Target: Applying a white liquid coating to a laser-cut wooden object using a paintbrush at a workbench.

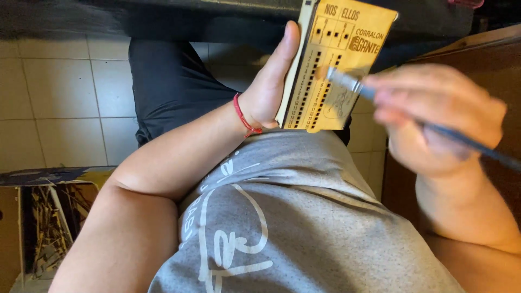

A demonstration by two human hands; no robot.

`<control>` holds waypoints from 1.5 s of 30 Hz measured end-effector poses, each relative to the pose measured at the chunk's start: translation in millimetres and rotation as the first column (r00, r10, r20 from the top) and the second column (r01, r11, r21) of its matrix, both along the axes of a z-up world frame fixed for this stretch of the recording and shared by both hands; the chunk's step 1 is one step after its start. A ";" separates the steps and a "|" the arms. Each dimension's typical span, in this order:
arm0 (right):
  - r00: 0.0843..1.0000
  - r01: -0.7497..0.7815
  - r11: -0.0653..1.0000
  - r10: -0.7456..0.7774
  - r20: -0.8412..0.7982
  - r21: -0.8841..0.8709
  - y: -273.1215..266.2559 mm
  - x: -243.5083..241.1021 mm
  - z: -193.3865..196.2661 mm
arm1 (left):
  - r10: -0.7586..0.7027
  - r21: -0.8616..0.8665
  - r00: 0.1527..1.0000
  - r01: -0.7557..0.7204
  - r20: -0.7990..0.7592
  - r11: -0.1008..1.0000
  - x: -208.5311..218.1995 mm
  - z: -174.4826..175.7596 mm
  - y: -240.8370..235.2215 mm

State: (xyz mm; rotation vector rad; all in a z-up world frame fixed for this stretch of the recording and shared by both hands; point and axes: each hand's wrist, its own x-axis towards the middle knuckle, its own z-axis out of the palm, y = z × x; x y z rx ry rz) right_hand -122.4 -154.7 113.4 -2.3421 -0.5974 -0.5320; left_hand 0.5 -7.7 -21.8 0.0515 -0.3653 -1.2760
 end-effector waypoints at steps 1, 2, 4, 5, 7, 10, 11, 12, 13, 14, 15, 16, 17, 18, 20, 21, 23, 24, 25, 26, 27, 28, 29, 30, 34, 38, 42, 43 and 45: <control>0.998 -0.012 1.000 0.012 -0.058 0.008 4.1 0.0 3.0 | 0.030 -0.066 1.000 -0.030 0.002 0.997 1.0 -1.0 0.4; 0.998 -0.019 1.000 0.019 -0.056 0.005 2.2 0.4 1.0 | 0.037 -0.069 0.999 -0.037 0.004 0.997 1.8 0.4 -0.3; 0.990 -0.119 0.993 0.118 -0.078 -0.006 0.6 -3.5 -4.3 | 0.057 -0.091 0.998 -0.056 0.009 0.994 -1.5 1.6 -0.1; 0.990 -0.119 0.993 0.118 -0.084 -0.006 9.5 -2.7 5.9 | 0.057 -0.092 0.998 -0.057 0.003 0.994 -1.5 3.1 0.8; 0.991 0.071 0.990 -0.084 -0.108 -0.123 26.9 0.6 26.5 | 0.056 -0.032 0.997 -0.054 0.058 0.998 0.6 6.7 2.0; 0.988 0.078 0.990 -0.093 -0.124 -0.120 32.7 2.6 27.3 | 0.144 -0.054 0.972 -0.136 0.184 0.989 2.8 2.4 -0.9; 0.988 0.078 0.990 -0.093 -0.126 -0.121 33.5 1.8 27.0 | 0.144 -0.055 0.973 -0.136 0.182 0.989 1.9 4.1 -0.5; 0.986 0.061 0.995 -0.073 -0.150 -0.084 34.3 0.9 26.7 | 0.146 -0.049 0.975 -0.140 0.165 0.989 0.9 5.7 -0.1; 0.984 0.043 0.998 -0.050 -0.172 -0.044 35.1 0.5 25.9 | 0.149 -0.042 0.977 -0.144 0.150 0.989 0.5 7.3 0.8; 0.984 0.041 0.998 -0.048 -0.172 -0.044 35.9 0.1 27.3 | 0.151 -0.041 0.977 -0.146 0.150 0.988 1.8 6.9 0.7; 0.980 0.065 0.996 -0.075 -0.186 -0.057 36.8 -0.8 28.9 | 0.116 -0.011 0.987 -0.115 0.111 0.993 2.3 6.4 0.7; 0.975 0.089 0.994 -0.101 -0.199 -0.071 37.6 -1.7 30.4 | 0.082 0.018 0.994 -0.084 0.070 0.996 2.7 5.7 0.6; 0.974 0.088 0.994 -0.101 -0.204 -0.070 39.7 -3.9 29.9 | 0.082 0.020 0.994 -0.084 0.066 0.996 1.1 9.0 1.6; 0.960 0.123 0.991 -0.131 -0.246 -0.048 41.9 -6.1 29.5 | 0.059 0.035 0.998 -0.059 -0.022 0.998 -0.5 12.2 2.7; 0.944 0.155 0.988 -0.155 -0.292 -0.022 45.0 -10.1 20.6 | 0.041 0.053 0.993 -0.035 -0.112 0.998 -1.6 16.7 3.9; 0.955 0.101 0.995 -0.090 -0.282 0.025 45.2 -12.8 12.6 | 0.034 0.109 0.988 -0.017 -0.151 0.994 -1.7 18.0 2.5; 0.963 0.043 0.997 -0.023 -0.267 0.071 47.0 -15.7 6.4 | 0.031 0.164 0.981 0.001 -0.190 0.986 -3.0 12.3 -0.7; 0.954 0.053 0.996 -0.030 -0.298 0.069 48.5 -15.9 7.9 | 0.055 0.039 0.987 -0.050 -0.150 0.998 -4.1 5.1 -2.5; 0.943 0.065 0.996 -0.040 -0.329 0.066 50.3 -17.1 9.2 | 0.084 -0.087 0.990 -0.095 -0.116 0.992 -6.3 -2.5 -4.2; 0.943 0.066 0.996 -0.041 -0.330 0.067 46.0 -18.4 5.9 | 0.083 -0.086 0.990 -0.093 -0.117 0.992 -4.8 -4.7 -5.8; 0.958 0.081 0.992 -0.050 -0.281 0.100 42.0 -20.5 3.0 | 0.031 -0.127 0.990 -0.049 -0.138 0.991 -4.1 -7.0 -7.6; 0.971 0.094 0.987 -0.061 -0.232 0.134 37.9 -22.7 -0.1 | -0.022 -0.169 0.987 -0.005 -0.157 0.986 -3.7 -9.4 -9.5; 0.970 0.098 0.986 -0.064 -0.236 0.132 36.4 -24.8 -0.7 | -0.025 -0.170 0.987 -0.003 -0.161 0.985 -4.8 -11.3 -11.4; 0.967 0.149 0.981 -0.119 -0.226 0.121 35.1 -26.8 -1.3 | 0.005 -0.172 0.990 -0.030 -0.143 0.985 -5.9 -13.3 -13.1; 0.961 0.124 0.991 -0.106 -0.254 0.056 40.0 -24.2 0.1 | 0.003 -0.256 0.996 -0.026 -0.089 0.966 -7.1 -8.6 -8.0; 0.965 0.112 0.985 -0.075 -0.253 0.132 26.3 -33.9 -14.8 | 0.034 -0.173 0.990 -0.058 -0.140 0.983 -13.0 -16.0 -10.8; 0.946 0.204 0.970 -0.161 -0.283 0.131 29.9 -35.5 -14.5 | -0.082 -0.130 0.974 0.055 -0.210 0.990 -14.1 -24.8 -16.2; 0.940 0.191 0.971 -0.138 -0.312 0.144 34.8 -35.9 -14.2 | -0.125 -0.089 0.961 0.106 -0.248 0.990 -16.3 -24.8 -15.8; 0.937 0.196 0.971 -0.145 -0.318 0.136 34.8 -35.1 -13.8 | -0.068 -0.110 0.974 0.045 -0.218 0.993 -19.8 -28.7 -15.9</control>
